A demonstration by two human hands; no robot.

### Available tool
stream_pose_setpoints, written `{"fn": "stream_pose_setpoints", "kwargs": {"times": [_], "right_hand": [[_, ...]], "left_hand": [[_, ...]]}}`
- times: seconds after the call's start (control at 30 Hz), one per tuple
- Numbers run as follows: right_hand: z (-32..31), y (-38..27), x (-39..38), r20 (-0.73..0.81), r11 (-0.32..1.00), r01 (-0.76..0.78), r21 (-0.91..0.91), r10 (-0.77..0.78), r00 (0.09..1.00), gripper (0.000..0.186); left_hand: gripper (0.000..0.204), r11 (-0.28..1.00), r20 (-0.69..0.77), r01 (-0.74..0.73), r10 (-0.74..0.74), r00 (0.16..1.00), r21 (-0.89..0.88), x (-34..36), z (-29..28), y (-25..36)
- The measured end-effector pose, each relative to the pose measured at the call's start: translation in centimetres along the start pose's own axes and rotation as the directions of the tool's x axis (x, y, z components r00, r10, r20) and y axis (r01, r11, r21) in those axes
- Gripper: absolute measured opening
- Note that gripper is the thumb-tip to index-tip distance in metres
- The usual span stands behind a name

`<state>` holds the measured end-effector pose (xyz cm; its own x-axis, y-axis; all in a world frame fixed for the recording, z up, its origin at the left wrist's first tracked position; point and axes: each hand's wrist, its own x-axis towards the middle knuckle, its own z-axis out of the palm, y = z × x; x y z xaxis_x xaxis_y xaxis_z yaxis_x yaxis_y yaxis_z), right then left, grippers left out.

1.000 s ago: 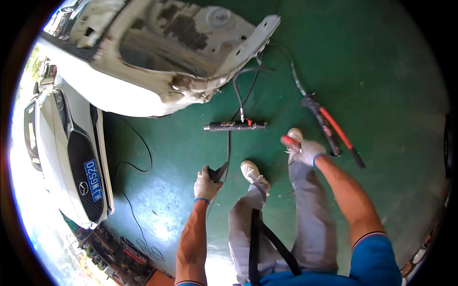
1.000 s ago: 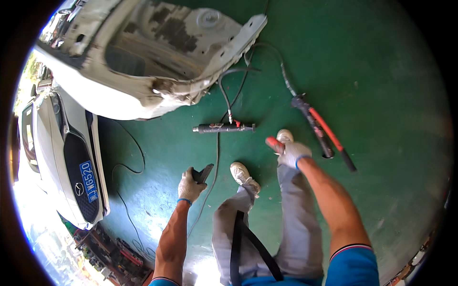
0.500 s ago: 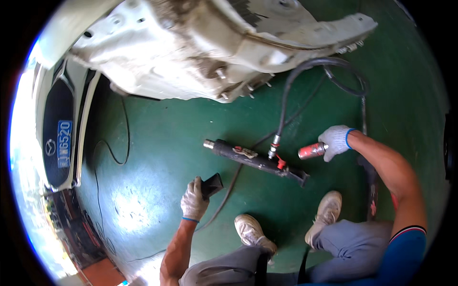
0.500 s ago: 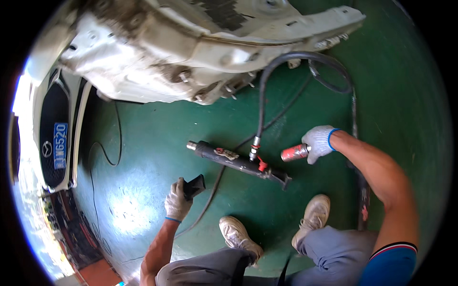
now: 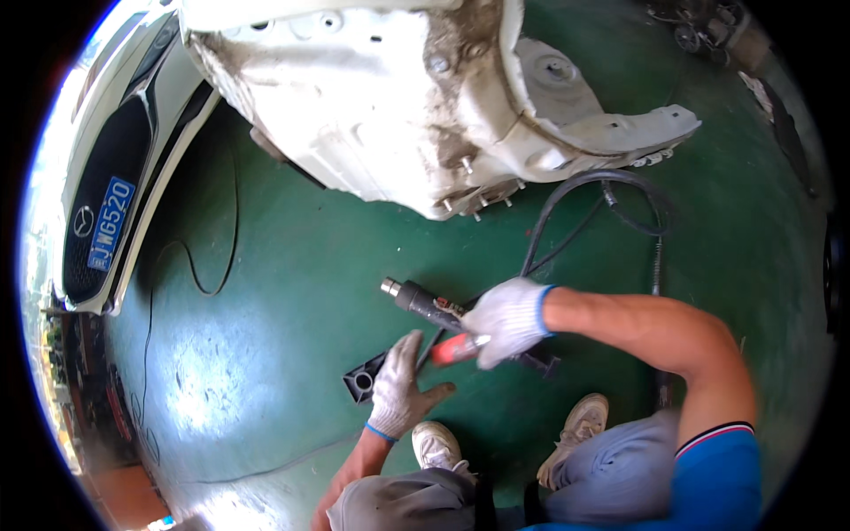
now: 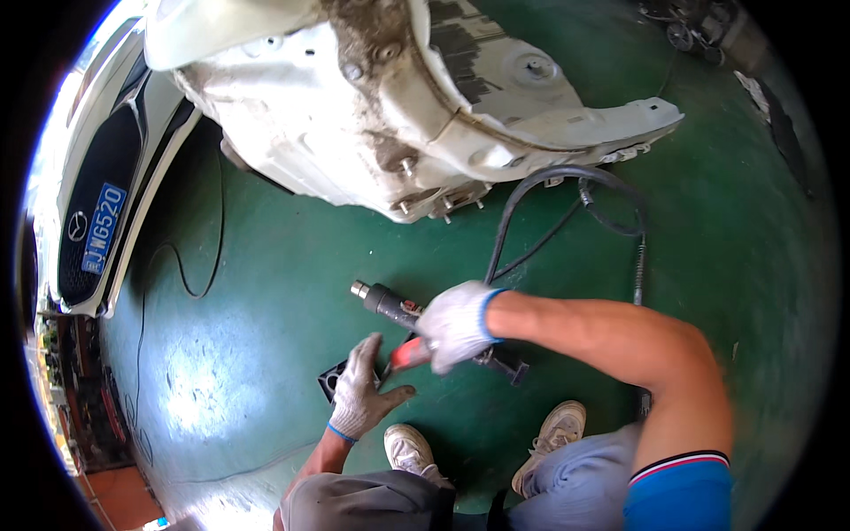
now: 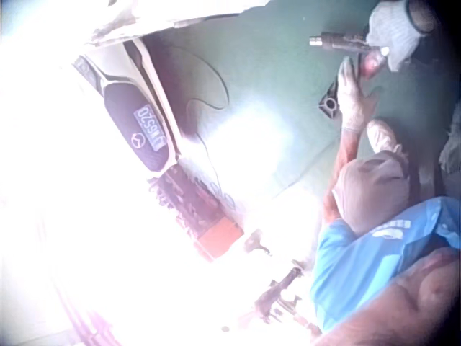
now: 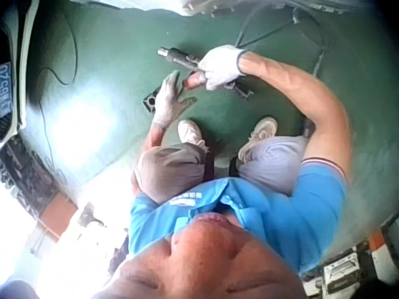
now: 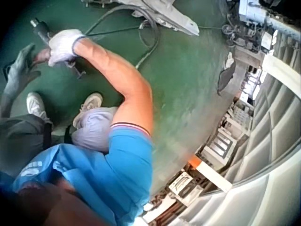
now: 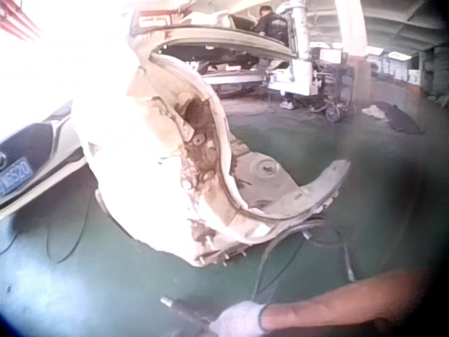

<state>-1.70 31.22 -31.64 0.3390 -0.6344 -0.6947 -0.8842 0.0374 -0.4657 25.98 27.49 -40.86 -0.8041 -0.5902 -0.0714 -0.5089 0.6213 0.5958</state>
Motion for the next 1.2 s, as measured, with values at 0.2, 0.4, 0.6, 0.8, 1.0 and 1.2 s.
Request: {"fn": "stream_pose_setpoints", "kwargs": {"times": [0.2,0.4,0.6,0.8,1.0,1.2], "right_hand": [[0.9,-1.3,4.7,0.008,0.855,0.158,0.494,-0.187,0.982,0.057],[5.3,3.8,13.5,-0.430,0.959,-0.202,0.200,0.271,0.861,0.082],[9.6,1.4,18.9,-0.503,0.851,-0.298,0.433,0.502,0.703,0.058],[9.3,-2.6,15.7,-0.519,0.857,-0.221,0.466,0.467,0.716,0.042],[10.6,-4.2,11.6,-0.608,0.908,-0.053,0.416,0.321,0.726,0.050],[10.2,-4.6,9.4,-0.578,0.914,-0.056,0.401,0.300,0.759,0.057]], "left_hand": [[0.071,0.952,0.223,0.191,-0.138,0.965,-0.239,2.9,-0.4,-0.1],[0.037,0.464,-0.002,0.314,-0.563,0.826,-0.829,0.8,2.4,-4.6],[0.037,0.062,-0.044,-0.002,-0.676,0.736,-0.998,2.0,-1.4,-5.8],[0.038,0.120,-0.263,-0.245,-0.642,0.720,-0.962,3.7,-7.3,-7.5],[0.040,0.084,-0.292,-0.295,-0.539,0.790,-0.952,5.1,-9.4,-5.7],[0.019,-0.190,-0.118,-0.304,-0.636,0.762,-0.934,4.8,-5.8,-4.1]]}}
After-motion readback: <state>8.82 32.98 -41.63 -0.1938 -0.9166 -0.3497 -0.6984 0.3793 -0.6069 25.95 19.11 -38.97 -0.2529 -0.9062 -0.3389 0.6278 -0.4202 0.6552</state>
